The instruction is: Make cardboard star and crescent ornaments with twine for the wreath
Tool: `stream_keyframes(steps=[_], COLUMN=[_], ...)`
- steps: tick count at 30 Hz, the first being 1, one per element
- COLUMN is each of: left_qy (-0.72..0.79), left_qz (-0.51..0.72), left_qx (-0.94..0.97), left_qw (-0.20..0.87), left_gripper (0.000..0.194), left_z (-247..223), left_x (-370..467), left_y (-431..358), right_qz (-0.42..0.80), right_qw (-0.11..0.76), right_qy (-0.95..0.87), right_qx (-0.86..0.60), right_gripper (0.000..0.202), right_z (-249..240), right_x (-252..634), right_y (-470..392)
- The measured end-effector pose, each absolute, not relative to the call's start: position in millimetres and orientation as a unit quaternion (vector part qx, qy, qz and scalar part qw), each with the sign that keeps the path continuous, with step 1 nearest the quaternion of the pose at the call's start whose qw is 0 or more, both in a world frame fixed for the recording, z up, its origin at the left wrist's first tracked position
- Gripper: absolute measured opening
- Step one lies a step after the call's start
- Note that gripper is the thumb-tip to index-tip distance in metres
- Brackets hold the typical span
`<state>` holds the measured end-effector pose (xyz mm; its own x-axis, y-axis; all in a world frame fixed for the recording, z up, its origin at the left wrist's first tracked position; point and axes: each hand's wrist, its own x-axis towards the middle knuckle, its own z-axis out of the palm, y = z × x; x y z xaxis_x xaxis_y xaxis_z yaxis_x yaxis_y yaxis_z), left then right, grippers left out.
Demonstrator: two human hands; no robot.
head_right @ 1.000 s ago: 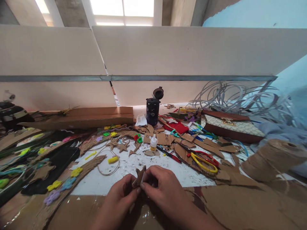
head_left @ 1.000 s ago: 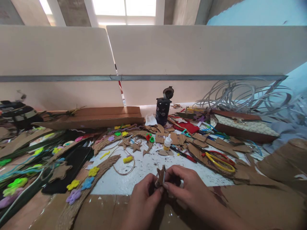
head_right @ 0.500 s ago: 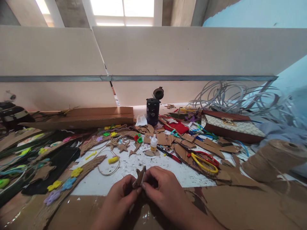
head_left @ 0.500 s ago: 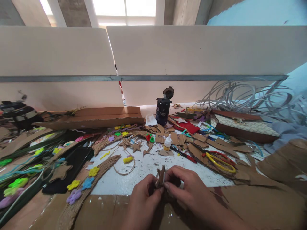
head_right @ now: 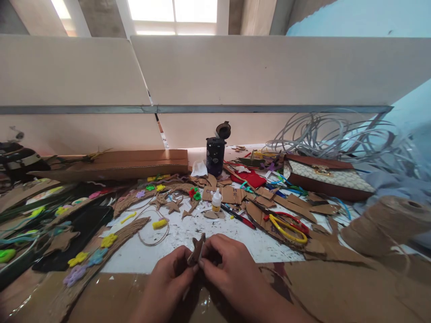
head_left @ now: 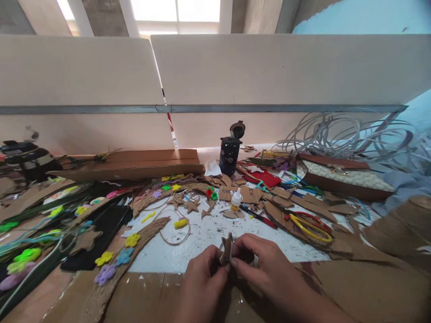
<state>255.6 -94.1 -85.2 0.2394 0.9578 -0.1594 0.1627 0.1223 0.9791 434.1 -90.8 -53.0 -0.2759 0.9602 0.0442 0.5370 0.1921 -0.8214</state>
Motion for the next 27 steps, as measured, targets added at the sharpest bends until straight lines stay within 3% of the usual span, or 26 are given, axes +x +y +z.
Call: stream_keyframes(steps=[27], left_qy=[0.504], left_qz=[0.338], left_qx=[0.574], left_qw=[0.550], left_gripper=[0.025], left_z=[-78], left_x=[257], left_y=[-97], right_qz=[0.386], right_qw=[0.284], right_qy=[-0.706], right_qx=[-0.522], right_gripper=[0.004], right_z=[-50], right_x=[433], right_y=[-89])
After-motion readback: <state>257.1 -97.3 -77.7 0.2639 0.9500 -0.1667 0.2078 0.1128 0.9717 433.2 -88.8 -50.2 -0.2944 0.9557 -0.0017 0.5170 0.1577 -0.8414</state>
